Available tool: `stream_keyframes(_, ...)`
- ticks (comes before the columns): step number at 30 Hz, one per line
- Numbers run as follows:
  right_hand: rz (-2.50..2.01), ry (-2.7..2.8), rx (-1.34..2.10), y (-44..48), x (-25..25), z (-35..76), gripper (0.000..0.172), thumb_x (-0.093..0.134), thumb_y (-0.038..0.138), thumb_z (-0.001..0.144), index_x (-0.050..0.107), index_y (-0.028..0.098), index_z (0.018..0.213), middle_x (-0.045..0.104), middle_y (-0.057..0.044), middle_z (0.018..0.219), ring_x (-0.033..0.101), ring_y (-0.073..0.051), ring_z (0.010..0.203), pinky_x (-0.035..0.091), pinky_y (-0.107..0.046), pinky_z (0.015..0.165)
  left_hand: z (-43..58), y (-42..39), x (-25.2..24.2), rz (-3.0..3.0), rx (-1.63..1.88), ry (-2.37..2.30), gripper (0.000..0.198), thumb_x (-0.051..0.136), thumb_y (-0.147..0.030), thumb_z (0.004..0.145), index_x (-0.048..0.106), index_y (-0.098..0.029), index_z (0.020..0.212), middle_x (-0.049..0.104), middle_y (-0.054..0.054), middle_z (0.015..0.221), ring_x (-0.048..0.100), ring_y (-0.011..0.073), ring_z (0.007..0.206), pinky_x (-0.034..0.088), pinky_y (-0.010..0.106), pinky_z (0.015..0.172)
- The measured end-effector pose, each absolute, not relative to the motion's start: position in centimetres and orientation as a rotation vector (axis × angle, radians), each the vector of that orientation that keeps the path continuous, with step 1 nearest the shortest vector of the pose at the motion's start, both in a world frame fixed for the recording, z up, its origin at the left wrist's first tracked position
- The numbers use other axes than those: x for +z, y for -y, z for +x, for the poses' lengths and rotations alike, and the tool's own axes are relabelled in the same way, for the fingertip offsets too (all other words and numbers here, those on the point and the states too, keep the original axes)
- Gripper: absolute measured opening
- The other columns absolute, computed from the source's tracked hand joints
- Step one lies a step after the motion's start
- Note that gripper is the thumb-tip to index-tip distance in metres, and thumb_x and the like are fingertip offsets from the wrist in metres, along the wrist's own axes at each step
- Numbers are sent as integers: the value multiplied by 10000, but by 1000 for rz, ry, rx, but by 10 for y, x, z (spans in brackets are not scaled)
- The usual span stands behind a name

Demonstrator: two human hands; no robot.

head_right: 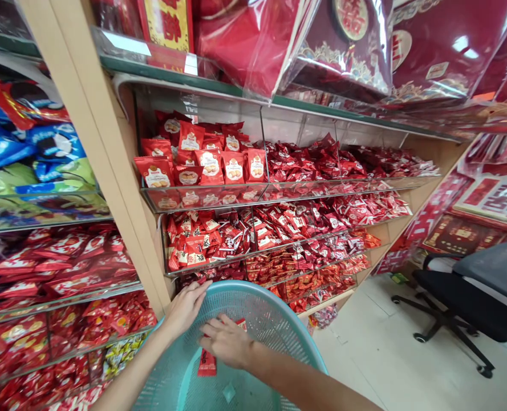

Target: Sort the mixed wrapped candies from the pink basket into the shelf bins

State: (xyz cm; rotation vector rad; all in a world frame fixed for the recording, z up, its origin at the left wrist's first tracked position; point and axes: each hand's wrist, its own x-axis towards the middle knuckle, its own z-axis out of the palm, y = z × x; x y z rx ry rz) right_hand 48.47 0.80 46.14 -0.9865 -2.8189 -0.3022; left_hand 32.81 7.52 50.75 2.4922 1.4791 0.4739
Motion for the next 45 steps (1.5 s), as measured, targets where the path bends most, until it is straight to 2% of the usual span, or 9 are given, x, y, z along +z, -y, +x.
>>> stream_keyframes(2, -1108, 2785, -205, -2, 456, 482, 234, 497, 306, 877, 558, 181, 1064, 606, -55, 1069, 500, -198, 998, 395, -358, 880, 329, -76, 507, 2484, 478, -1468, 432, 270, -263, 932, 453, -290, 1322, 566, 57, 1150, 542, 177, 1023, 423, 277, 875)
stream_keyframes(5, -1120, 2800, -159, 4, 441, 477, 524, 601, 532, 752, 532, 163, 1118, 588, -85, 1106, 489, -239, 1033, 374, -416, 942, 329, -77, 506, 2475, 463, -1468, 428, 279, -263, 930, 462, -282, 1317, 566, 60, 1167, 543, 178, 1037, 421, 280, 887)
stream_keyframes(7, -1076, 2822, -203, 5, 430, 474, 594, 602, 578, 729, 513, 165, 1146, 579, -90, 1133, 477, -246, 1073, 339, -433, 994, 329, -78, 505, 2480, 463, -1467, 426, 282, -262, 930, 466, -276, 1315, 557, 66, 1197, 538, 184, 1062, 419, 287, 900)
stream_keyframes(13, -1035, 2803, -310, 3, 425, 480, 244, 396, 316, 921, 539, 228, 1099, 601, -46, 1125, 499, -200, 1080, 358, -377, 1001, 330, -79, 503, 2498, 469, -1456, 428, 276, -263, 933, 455, -300, 1319, 562, 60, 1182, 554, 183, 1044, 430, 286, 881)
stream_keyframes(17, -965, 2758, -245, 6, 472, 482, 274, 392, 279, 912, 519, 225, 1149, 585, -47, 1166, 501, -202, 1064, 381, -369, 966, 330, -79, 503, 2495, 471, -1473, 426, 272, -251, 933, 470, -293, 1309, 578, 54, 1142, 563, 179, 1018, 426, 290, 888)
stream_keyframes(22, -987, 2499, -231, -15, 565, 482, 303, 348, 188, 901, 552, 204, 1124, 624, -70, 1023, 519, -203, 949, 413, -356, 828, 330, -81, 500, 2518, 413, -1438, 383, 340, -220, 907, 562, -234, 1219, 588, 73, 1147, 539, 198, 1066, 404, 307, 926)
stream_keyframes(28, -1181, 2130, -155, -77, 635, 481, 287, 373, 200, 915, 570, 196, 1125, 603, -62, 1082, 493, -174, 995, 378, -338, 877, 330, -81, 501, 2504, 471, -1458, 420, 283, -254, 929, 496, -259, 1291, 568, 78, 1190, 559, 192, 1034, 432, 289, 871)
stream_keyframes(35, -1226, 2205, 29, -126, 648, 475, 192, 556, 303, 847, 665, 180, 946, 661, -63, 959, 525, -184, 912, 372, -322, 844, 329, -82, 501, 2465, 457, -1476, 424, 297, -274, 931, 452, -285, 1325, 558, 61, 1237, 545, 181, 1078, 418, 273, 902)
stream_keyframes(45, -1037, 2044, 435, -120, 654, 488, 86, 591, 188, 795, 637, 140, 742, 635, -4, 732, 547, -100, 670, 406, -221, 676, 332, -79, 508, 2484, 421, -1500, 417, 305, -263, 934, 458, -282, 1321, 571, 61, 1203, 550, 180, 1069, 421, 267, 902)
